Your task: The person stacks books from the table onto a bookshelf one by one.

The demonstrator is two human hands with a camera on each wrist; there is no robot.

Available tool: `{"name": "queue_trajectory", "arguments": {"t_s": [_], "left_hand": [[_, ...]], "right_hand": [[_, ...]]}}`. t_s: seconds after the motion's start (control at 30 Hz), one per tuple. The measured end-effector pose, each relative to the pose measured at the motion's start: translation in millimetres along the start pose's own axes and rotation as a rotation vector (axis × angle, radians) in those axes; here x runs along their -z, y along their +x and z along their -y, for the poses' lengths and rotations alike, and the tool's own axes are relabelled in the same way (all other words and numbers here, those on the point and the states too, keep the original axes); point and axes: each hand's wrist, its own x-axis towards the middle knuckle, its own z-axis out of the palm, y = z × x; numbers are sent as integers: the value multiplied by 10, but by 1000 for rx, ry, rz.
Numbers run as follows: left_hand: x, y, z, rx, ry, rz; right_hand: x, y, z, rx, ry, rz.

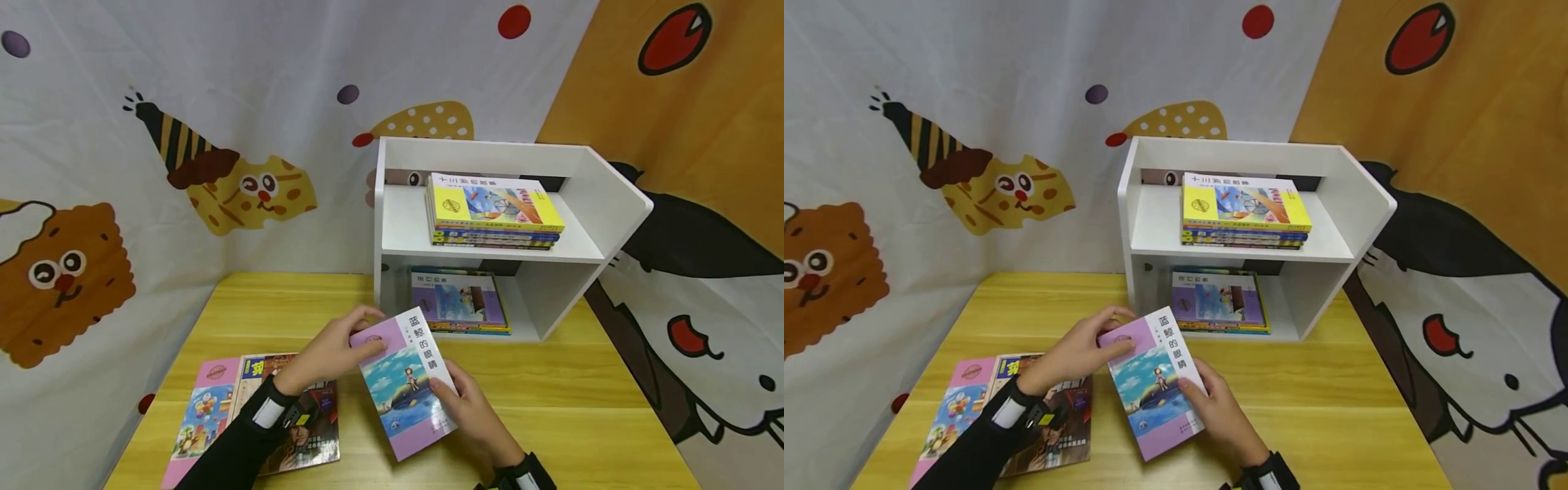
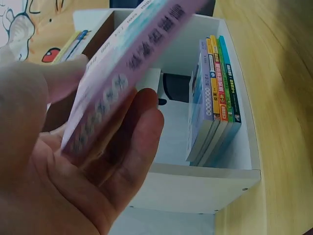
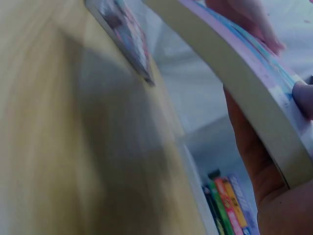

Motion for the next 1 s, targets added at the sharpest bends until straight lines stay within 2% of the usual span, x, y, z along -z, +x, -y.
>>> {"name": "queue_trajectory", "arguments": {"t_s": [0.17,0.33,0.47,0.57,0.67,0.8,0.87,1.0], "left_hand": [[-6,12,-28,-85,11,12],[-61,81,-72,-148,-87,76],[-134,120,-82,-153,-137,135],[-177,109,-75,-141,-129,144],[-198,78,-69,-134,-118,111],[-195,31,-84,-134,-100,35],[-192,9,-94,-131,-93,-11],[-194,-18,-103,-141,-123,-103]], "right_hand": [[216,-5,105,31,-55,-8],[341,-1,202,68,-64,83],[390,-7,256,66,-43,149],[401,-10,265,36,-40,154],[383,4,240,-8,-73,123],[338,32,167,-42,-74,16],[333,25,116,-20,-51,-61],[336,-12,57,85,2,-224]]}}
